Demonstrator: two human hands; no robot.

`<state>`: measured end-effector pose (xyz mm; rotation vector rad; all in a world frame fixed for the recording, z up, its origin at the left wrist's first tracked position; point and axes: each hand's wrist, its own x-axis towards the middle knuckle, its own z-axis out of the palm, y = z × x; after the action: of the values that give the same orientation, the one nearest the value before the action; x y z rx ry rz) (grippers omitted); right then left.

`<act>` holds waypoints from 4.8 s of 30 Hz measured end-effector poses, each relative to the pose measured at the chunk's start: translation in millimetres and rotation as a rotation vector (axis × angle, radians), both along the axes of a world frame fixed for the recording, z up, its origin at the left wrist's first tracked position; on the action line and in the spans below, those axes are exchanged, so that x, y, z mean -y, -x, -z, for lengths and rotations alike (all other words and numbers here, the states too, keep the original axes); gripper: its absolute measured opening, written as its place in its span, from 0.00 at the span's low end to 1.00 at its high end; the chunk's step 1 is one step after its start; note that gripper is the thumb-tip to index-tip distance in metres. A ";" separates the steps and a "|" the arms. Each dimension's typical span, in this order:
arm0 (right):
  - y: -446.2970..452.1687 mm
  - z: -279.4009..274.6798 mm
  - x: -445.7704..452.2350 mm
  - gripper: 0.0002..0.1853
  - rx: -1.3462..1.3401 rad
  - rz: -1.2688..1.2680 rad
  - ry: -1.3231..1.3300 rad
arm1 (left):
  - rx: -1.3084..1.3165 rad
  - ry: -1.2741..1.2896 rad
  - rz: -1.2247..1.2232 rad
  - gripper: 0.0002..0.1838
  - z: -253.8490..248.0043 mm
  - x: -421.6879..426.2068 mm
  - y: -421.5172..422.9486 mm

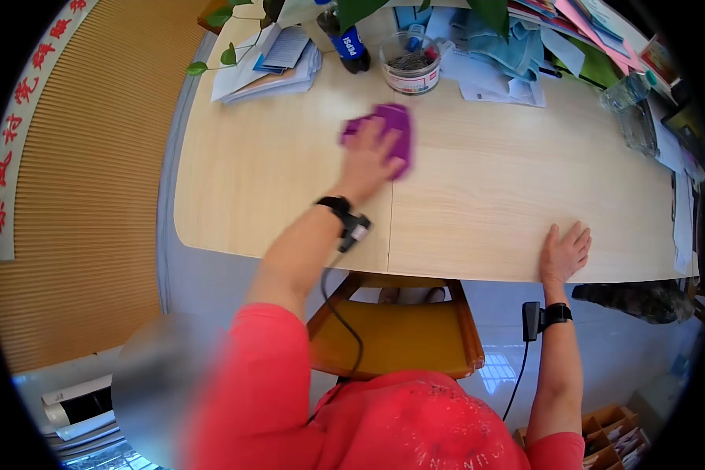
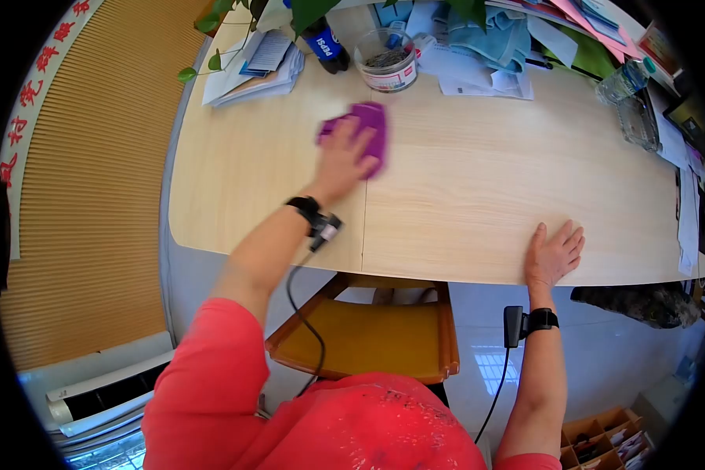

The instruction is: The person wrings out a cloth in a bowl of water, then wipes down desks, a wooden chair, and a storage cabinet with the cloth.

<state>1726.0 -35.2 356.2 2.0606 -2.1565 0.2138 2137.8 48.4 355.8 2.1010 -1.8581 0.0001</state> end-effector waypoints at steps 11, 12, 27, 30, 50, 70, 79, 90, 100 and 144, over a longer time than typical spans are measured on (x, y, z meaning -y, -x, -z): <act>6.2 4.0 1.3 0.34 -0.039 -0.006 0.027 | 0.082 -0.134 0.093 0.27 -6.2 25.9 -19.5; 5.7 1.8 0.8 0.34 -0.061 -0.004 0.034 | 0.065 -0.148 0.144 0.27 -11.5 27.0 -33.5; 3.1 -5.4 -3.9 0.31 -0.116 -0.055 0.092 | 0.202 -0.285 -0.865 0.31 18.2 -197.7 -196.0; 11.4 3.2 0.3 0.31 -0.162 -0.050 0.115 | 0.109 -0.199 -0.271 0.34 -6.4 -184.6 -82.9; 19.7 2.8 5.5 0.34 -0.127 -0.005 0.032 | 0.109 -0.431 0.021 0.37 -32.9 -275.3 -81.6; 16.3 -9.7 7.7 0.34 0.175 0.006 0.122 | 0.223 -0.515 0.894 0.34 -56.6 -157.7 11.0; 10.8 -3.0 4.0 0.31 0.217 0.034 0.222 | 0.231 -0.481 0.912 0.38 -59.3 -66.0 148.7; 162.0 -22.0 -107.0 0.19 1.623 0.237 0.267 | 0.249 -0.040 1.027 0.42 -13.6 104.7 386.5; 276.1 111.2 -519.4 0.17 1.073 0.969 -0.702 | 0.276 -0.149 1.219 0.40 -36.7 88.7 371.6; 275.5 114.8 -436.7 0.18 1.277 1.070 -0.622 | 0.191 -0.166 0.357 0.33 6.6 125.7 230.4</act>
<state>1450.5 401.4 241.4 0.3795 -4.0753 0.9622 1907.5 -77.2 349.2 1.8961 -2.4009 -0.0418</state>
